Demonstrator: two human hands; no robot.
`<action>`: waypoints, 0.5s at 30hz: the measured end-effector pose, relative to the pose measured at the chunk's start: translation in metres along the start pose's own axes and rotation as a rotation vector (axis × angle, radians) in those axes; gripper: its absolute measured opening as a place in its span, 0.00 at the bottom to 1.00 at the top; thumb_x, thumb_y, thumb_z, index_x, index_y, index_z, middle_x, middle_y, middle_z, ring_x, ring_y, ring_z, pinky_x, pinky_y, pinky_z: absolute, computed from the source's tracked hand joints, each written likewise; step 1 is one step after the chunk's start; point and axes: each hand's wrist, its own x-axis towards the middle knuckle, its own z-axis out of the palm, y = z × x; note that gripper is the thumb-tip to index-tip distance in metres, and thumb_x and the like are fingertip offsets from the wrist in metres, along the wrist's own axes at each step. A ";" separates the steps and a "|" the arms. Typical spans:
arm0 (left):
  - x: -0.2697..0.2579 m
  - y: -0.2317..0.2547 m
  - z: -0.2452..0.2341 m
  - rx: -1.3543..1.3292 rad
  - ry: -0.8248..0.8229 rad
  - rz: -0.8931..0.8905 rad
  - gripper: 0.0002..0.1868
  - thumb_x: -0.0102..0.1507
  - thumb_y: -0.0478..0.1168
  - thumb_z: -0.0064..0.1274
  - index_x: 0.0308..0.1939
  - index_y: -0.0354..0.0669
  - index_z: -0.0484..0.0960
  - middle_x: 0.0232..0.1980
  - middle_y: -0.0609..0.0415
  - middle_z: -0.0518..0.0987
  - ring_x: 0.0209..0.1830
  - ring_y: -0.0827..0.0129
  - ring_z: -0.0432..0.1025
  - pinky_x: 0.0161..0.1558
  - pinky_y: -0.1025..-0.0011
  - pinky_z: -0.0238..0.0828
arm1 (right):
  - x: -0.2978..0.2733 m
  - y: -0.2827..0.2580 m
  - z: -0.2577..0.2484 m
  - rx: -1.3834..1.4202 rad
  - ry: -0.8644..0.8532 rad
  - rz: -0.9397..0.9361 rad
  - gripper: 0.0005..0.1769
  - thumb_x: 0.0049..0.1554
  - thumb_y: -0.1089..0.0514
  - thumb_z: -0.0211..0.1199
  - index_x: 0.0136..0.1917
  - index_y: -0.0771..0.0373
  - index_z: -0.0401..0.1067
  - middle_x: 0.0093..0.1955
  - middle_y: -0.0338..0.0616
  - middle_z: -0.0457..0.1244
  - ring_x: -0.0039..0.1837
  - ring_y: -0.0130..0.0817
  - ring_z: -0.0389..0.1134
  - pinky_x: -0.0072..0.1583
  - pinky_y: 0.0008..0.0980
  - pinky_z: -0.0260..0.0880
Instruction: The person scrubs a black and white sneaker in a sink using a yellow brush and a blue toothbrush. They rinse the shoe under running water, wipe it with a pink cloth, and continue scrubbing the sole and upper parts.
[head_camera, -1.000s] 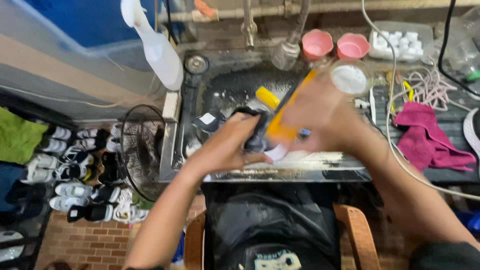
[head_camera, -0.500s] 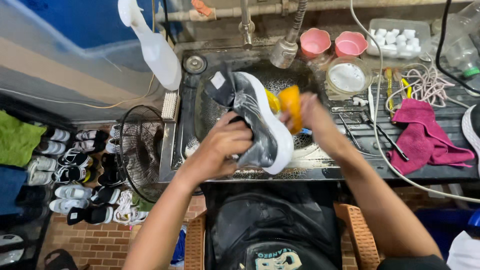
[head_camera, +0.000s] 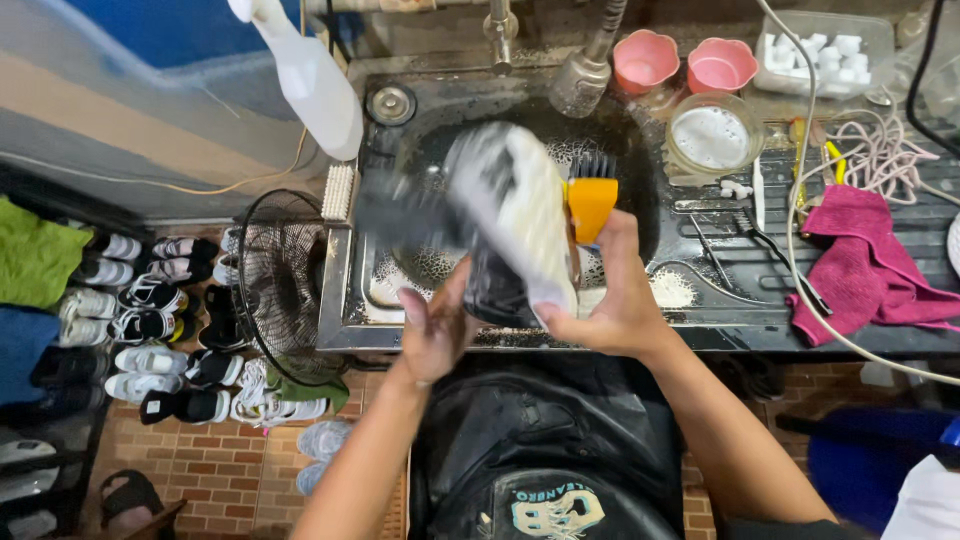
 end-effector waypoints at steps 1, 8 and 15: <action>-0.005 -0.019 0.005 -0.265 0.070 0.094 0.46 0.54 0.68 0.10 0.57 0.32 0.57 0.56 0.38 0.62 0.57 0.52 0.56 0.59 0.54 0.46 | 0.001 0.003 -0.001 -0.011 0.000 -0.081 0.41 0.34 0.59 0.67 0.55 0.67 0.46 0.45 0.49 0.52 0.50 0.37 0.55 0.55 0.36 0.56; -0.012 -0.041 0.009 -0.660 0.267 0.176 0.34 0.55 0.51 0.34 0.59 0.32 0.54 0.58 0.39 0.62 0.56 0.56 0.58 0.60 0.57 0.47 | 0.003 0.002 0.018 0.401 0.017 0.020 0.36 0.40 0.57 0.63 0.55 0.61 0.44 0.48 0.41 0.53 0.52 0.28 0.55 0.56 0.28 0.53; -0.012 0.017 0.014 -0.454 0.543 -0.176 0.41 0.57 0.64 0.13 0.58 0.34 0.58 0.56 0.39 0.65 0.56 0.58 0.60 0.59 0.60 0.50 | -0.010 0.023 0.015 0.339 -0.085 0.251 0.28 0.47 0.46 0.55 0.53 0.64 0.52 0.44 0.44 0.56 0.47 0.32 0.58 0.52 0.32 0.59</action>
